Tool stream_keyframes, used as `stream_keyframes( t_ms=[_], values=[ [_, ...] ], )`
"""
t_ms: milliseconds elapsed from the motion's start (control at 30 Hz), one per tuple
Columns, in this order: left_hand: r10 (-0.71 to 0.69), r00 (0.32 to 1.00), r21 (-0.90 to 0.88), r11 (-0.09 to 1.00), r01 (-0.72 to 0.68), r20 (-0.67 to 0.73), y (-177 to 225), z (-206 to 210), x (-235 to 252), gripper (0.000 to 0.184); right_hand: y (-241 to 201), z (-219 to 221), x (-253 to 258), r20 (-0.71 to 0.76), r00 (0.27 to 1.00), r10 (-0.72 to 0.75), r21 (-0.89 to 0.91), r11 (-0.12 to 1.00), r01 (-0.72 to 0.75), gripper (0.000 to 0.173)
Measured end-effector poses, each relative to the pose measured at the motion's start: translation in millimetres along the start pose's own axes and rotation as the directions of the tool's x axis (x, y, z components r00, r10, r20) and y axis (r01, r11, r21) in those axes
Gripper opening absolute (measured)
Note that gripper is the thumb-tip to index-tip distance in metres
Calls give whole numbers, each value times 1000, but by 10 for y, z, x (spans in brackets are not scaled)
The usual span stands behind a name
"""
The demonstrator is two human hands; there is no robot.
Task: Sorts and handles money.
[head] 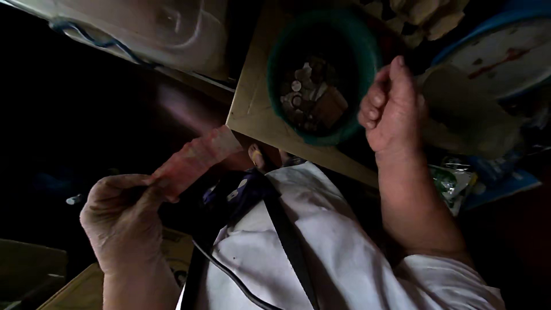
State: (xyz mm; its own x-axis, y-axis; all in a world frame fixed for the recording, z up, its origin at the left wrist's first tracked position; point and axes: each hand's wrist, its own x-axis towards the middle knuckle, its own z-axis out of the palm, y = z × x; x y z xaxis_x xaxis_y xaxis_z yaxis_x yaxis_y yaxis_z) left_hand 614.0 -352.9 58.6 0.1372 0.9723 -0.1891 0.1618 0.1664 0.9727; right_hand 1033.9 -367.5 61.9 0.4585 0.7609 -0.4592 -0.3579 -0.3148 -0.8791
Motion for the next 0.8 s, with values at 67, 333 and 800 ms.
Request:
stream_keyframes(
  t_ms=[67,333,800],
  values=[
    [-6,1000,-9,1000,6,-8,-25,19,-8,25,35,-105,156,-29,994,-101,-342,936,85,30],
    [-31,998,48,998,33,-54,-30,56,28,25,286,262,496,170,967,191,-985,28,167,29],
    [-84,994,27,996,86,-74,-97,108,182,23,482,595,655,142,934,329,-965,-165,205,49]
  ],
)
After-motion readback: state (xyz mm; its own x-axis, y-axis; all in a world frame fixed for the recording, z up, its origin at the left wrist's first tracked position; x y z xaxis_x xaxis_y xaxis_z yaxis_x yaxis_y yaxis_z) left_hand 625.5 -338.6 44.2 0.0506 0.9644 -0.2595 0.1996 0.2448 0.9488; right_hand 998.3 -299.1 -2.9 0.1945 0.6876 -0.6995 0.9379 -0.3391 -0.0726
